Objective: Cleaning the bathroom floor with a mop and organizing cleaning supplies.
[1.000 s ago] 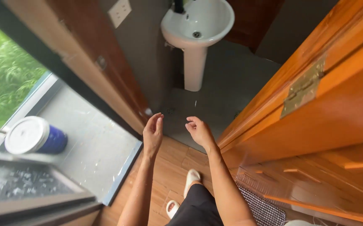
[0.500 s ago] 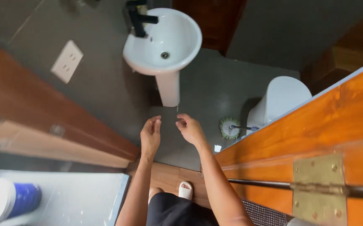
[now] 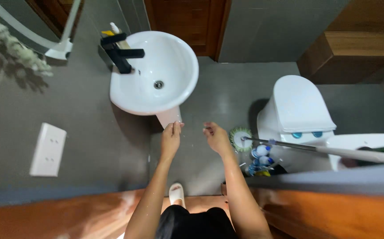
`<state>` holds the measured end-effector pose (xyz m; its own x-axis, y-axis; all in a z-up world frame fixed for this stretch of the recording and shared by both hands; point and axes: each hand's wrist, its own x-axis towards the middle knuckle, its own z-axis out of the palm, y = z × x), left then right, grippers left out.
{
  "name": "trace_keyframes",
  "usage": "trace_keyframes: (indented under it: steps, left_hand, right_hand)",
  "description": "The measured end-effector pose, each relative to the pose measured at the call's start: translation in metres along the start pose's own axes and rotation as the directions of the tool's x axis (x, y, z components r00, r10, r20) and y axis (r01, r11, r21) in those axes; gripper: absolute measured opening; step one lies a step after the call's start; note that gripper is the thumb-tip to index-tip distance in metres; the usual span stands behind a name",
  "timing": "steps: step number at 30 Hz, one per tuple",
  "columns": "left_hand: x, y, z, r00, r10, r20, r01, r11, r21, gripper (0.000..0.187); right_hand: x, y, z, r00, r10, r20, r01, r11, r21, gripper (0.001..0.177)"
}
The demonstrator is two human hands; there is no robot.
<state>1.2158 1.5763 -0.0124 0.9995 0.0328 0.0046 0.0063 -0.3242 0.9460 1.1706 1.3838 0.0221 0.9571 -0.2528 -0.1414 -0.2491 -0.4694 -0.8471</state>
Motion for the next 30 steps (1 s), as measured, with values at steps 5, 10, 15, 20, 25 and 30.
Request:
trace_keyframes:
  steps: [5, 10, 15, 20, 25, 30]
  left_hand:
    - [0.071, -0.017, -0.034, 1.0, -0.012, 0.016, 0.012, 0.999, -0.03, 0.041]
    - [0.127, -0.035, -0.047, 0.999, -0.003, -0.047, -0.002, 0.995, -0.097, 0.032]
    - [0.177, -0.057, -0.05, 0.988, -0.15, -0.049, 0.148, 0.988, -0.039, 0.032]
    - [0.229, -0.088, -0.026, 0.959, -0.197, -0.204, 0.19, 0.98, -0.053, 0.035]
    - [0.272, -0.073, -0.017, 0.908, -0.307, -0.284, 0.297, 0.952, -0.076, 0.038]
    - [0.304, -0.128, 0.011, 0.88, -0.4, -0.256, 0.381, 0.916, -0.123, 0.037]
  right_hand:
    - [0.052, -0.056, 0.04, 0.999, 0.026, 0.045, -0.031, 0.992, 0.122, 0.036]
    - [0.136, -0.08, 0.081, 0.979, -0.017, 0.203, -0.058, 0.933, 0.355, 0.042]
    - [0.265, -0.116, 0.123, 0.864, -0.14, 0.484, -0.309, 0.611, 0.729, 0.072]
    - [0.385, -0.164, 0.17, 0.721, -0.103, 0.686, -0.577, 0.459, 0.676, 0.082]
    - [0.499, -0.137, 0.263, 0.561, -0.005, 0.828, -0.786, 0.31, 0.535, 0.078]
    - [0.472, -0.22, 0.221, 0.523, -0.044, 0.851, -0.784, 0.368, 0.5, 0.057]
